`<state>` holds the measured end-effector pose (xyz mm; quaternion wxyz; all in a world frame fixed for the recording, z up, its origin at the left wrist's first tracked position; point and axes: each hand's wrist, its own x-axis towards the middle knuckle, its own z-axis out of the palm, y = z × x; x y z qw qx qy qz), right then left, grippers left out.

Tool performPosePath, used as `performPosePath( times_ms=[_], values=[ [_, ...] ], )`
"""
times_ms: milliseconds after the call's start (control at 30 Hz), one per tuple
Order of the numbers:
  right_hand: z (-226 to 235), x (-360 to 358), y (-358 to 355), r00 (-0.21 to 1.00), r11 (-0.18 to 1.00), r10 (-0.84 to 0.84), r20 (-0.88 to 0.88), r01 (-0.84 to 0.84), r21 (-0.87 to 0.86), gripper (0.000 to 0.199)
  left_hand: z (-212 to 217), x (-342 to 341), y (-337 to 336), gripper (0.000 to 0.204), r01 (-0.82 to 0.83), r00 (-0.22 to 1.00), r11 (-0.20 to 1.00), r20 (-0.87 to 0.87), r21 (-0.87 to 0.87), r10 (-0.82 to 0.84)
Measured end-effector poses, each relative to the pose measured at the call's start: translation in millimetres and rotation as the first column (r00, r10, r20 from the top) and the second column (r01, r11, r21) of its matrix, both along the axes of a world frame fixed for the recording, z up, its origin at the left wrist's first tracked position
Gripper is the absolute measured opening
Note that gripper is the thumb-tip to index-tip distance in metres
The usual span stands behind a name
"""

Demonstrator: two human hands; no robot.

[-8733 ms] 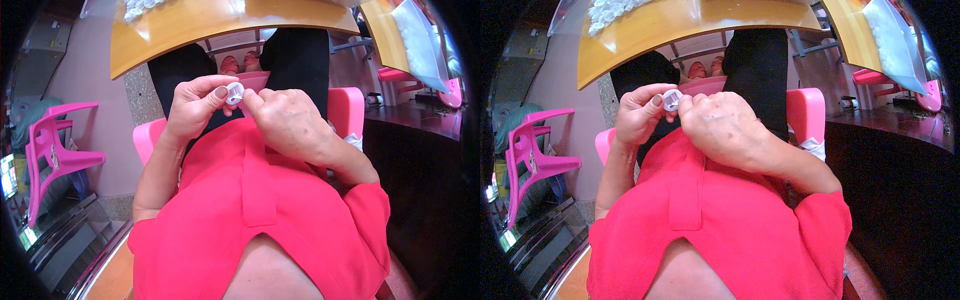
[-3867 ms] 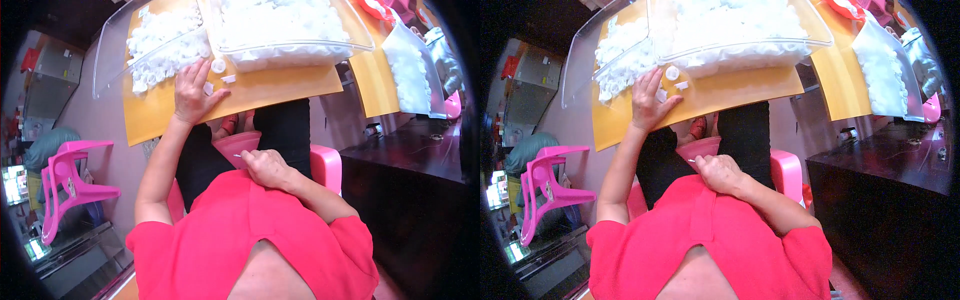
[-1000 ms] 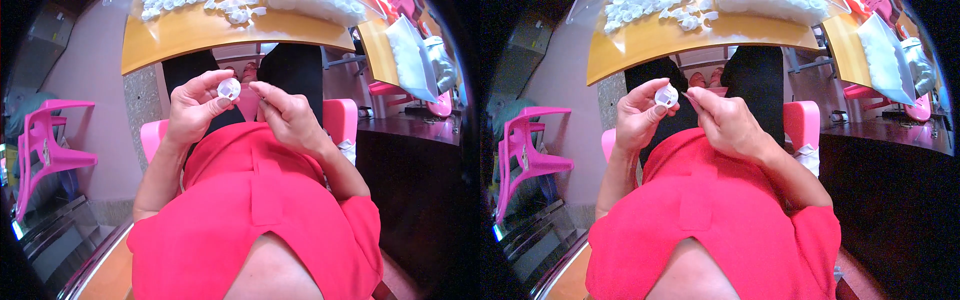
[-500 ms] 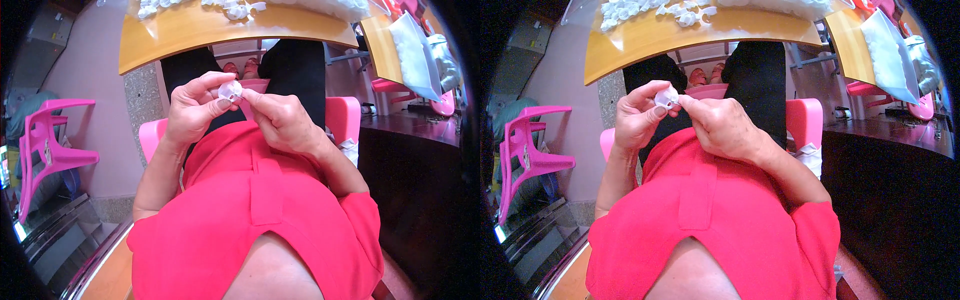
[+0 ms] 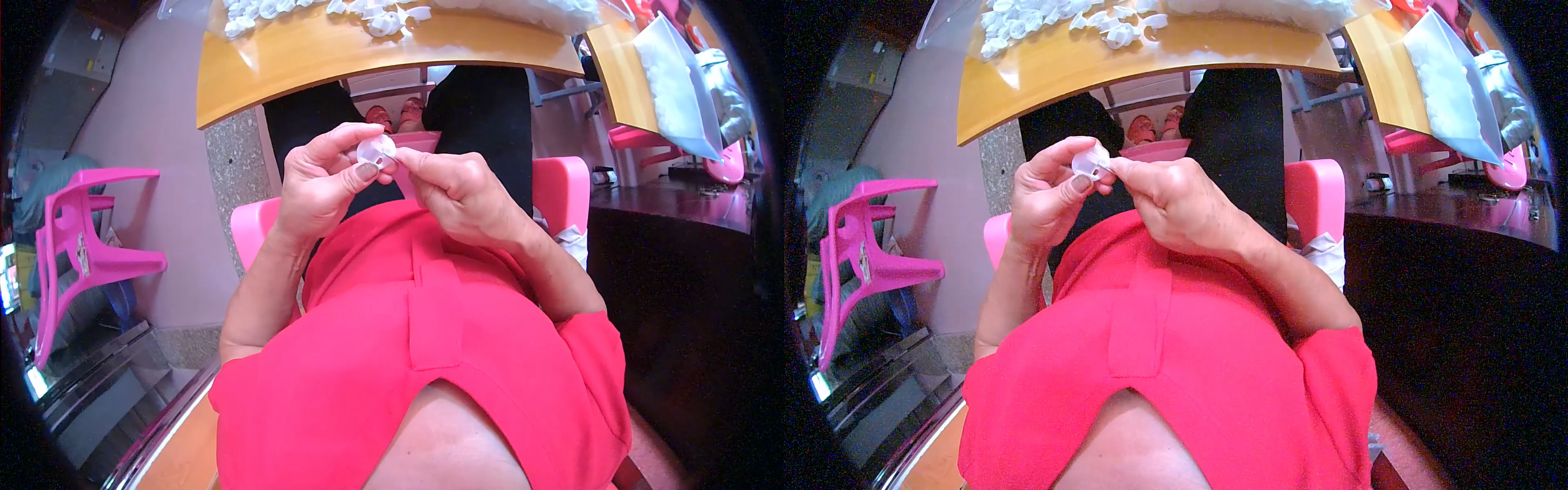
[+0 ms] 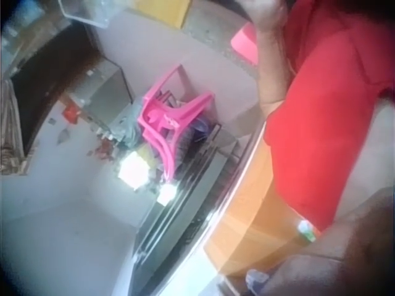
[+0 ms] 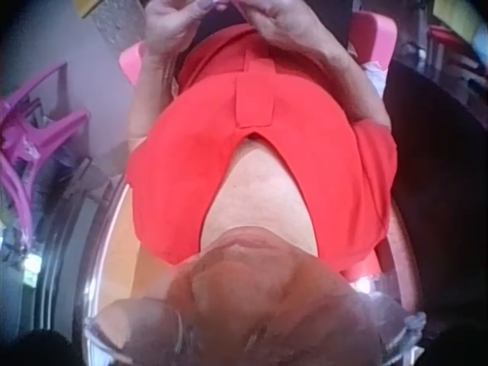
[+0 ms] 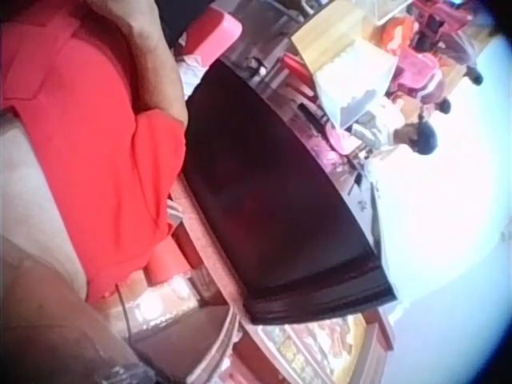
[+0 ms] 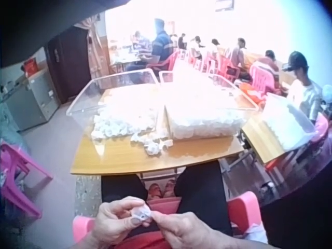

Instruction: The person assembles small plastic battery components by inserting and adjusting white parts using a thin metal tool.

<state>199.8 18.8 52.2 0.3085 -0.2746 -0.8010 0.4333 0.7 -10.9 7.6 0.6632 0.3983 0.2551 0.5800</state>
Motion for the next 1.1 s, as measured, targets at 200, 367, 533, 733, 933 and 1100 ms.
performPosePath(
  times_ms=[200, 367, 533, 733, 933, 1100],
  values=[
    [-4, 0, 0, 1.0, 0.977, -0.027, -0.016, 0.023, -0.213, 0.017, 0, 5, -3, 0.036, -0.046, 0.999, 0.999, -0.008, -0.028, 0.046],
    [-11, 2, 2, 0.999, 0.933, 0.001, -0.044, -0.017, -0.359, 0.019, -4, 7, -3, 0.035, -0.049, 0.999, 0.999, -0.011, -0.019, 0.049],
    [-6, 5, 8, 0.999, 0.84, -0.005, 0.04, 0.026, -0.542, 0.022, -6, 6, -1, 0.031, -0.005, 0.998, 0.99, 0.06, -0.14, 0.013],
    [-8, 3, -2, 0.975, 0.989, -0.147, 0.167, 0.143, 0.038, 0.029, 2, 6, 1, 0.029, -0.018, 0.991, 0.968, 0.125, -0.252, 0.05],
    [-7, 2, -6, 0.949, 0.965, -0.192, 0.249, 0.136, 0.224, 0.031, 1, 5, 1, 0.028, -0.007, 0.994, 0.975, 0.101, -0.221, 0.03],
    [-9, 3, -6, 0.939, 0.964, -0.202, 0.279, 0.142, 0.223, 0.032, -1, 6, 0, 0.028, -0.012, 0.996, 0.976, 0.088, -0.217, 0.032]
  ],
)
